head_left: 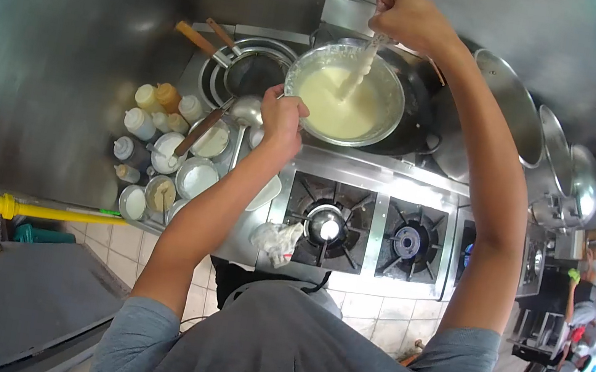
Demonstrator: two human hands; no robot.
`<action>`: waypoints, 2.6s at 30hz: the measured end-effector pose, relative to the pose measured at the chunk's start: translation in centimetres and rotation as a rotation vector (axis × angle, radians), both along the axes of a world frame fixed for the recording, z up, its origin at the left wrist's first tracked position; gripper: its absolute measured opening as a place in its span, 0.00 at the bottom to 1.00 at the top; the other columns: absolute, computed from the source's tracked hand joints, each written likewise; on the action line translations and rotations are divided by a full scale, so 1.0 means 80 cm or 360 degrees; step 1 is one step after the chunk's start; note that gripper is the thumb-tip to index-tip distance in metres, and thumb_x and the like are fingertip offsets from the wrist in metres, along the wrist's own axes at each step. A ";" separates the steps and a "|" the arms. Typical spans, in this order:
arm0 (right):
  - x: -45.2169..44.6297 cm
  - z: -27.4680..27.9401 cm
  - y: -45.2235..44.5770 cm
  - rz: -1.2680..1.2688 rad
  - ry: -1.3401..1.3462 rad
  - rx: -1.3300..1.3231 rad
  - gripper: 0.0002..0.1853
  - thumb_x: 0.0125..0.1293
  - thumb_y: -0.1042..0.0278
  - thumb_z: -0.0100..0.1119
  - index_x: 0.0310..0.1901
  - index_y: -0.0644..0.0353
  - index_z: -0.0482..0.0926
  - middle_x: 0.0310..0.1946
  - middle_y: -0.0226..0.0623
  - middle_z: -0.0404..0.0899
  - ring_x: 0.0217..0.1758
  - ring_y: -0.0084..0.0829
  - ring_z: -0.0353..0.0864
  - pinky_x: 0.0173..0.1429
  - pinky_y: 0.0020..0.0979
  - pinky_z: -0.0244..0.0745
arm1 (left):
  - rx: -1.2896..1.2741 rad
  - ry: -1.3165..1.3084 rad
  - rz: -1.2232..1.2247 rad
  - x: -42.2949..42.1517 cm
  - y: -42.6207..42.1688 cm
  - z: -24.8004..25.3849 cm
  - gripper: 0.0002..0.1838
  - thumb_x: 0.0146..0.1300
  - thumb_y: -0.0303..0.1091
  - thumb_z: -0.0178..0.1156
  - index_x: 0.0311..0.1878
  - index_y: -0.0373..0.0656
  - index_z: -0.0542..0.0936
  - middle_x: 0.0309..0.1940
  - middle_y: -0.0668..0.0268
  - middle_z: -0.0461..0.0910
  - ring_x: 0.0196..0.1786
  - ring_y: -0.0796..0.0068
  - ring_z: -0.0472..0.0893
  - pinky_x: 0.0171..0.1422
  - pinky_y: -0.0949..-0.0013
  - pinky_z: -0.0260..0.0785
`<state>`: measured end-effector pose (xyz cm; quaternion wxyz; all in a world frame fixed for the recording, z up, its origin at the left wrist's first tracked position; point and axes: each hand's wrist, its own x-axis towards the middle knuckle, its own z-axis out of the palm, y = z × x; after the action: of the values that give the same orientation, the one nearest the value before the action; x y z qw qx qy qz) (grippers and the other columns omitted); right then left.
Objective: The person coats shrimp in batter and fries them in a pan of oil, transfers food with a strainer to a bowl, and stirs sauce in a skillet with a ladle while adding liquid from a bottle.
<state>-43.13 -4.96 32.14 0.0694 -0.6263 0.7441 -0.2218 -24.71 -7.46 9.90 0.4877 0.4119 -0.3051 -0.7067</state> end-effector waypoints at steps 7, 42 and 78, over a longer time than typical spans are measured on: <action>-0.060 0.003 -0.067 -0.0072 0.0014 -0.0108 0.10 0.51 0.66 0.64 0.21 0.62 0.75 0.17 0.35 0.74 0.26 0.31 0.77 0.35 0.35 0.71 | 0.0071 -0.0114 0.0026 -0.031 -0.045 -0.023 0.33 0.39 0.18 0.56 0.57 0.36 0.70 0.37 0.60 0.75 0.32 0.72 0.74 0.29 0.66 0.60; -0.186 -0.288 -0.083 -0.0582 0.0484 0.0389 0.15 0.62 0.68 0.61 0.49 0.64 0.84 0.53 0.54 0.83 0.59 0.50 0.83 0.63 0.42 0.78 | -0.0211 0.0039 0.0243 0.147 -0.007 -0.011 0.33 0.40 0.15 0.50 0.57 0.30 0.69 0.48 0.56 0.77 0.48 0.62 0.80 0.55 0.66 0.74; -0.179 -0.198 0.006 -0.0249 -0.0628 0.0133 0.28 0.79 0.44 0.44 0.43 0.68 0.78 0.31 0.38 0.81 0.29 0.26 0.75 0.40 0.33 0.73 | -0.0034 0.0048 0.0368 0.232 0.112 -0.007 0.37 0.38 0.17 0.47 0.60 0.31 0.68 0.52 0.53 0.78 0.54 0.55 0.81 0.65 0.60 0.74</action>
<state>-57.48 -4.50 16.33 0.2223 -0.5077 0.7710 -0.3138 -6.12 1.54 9.31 0.5749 0.4285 -0.2558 -0.6485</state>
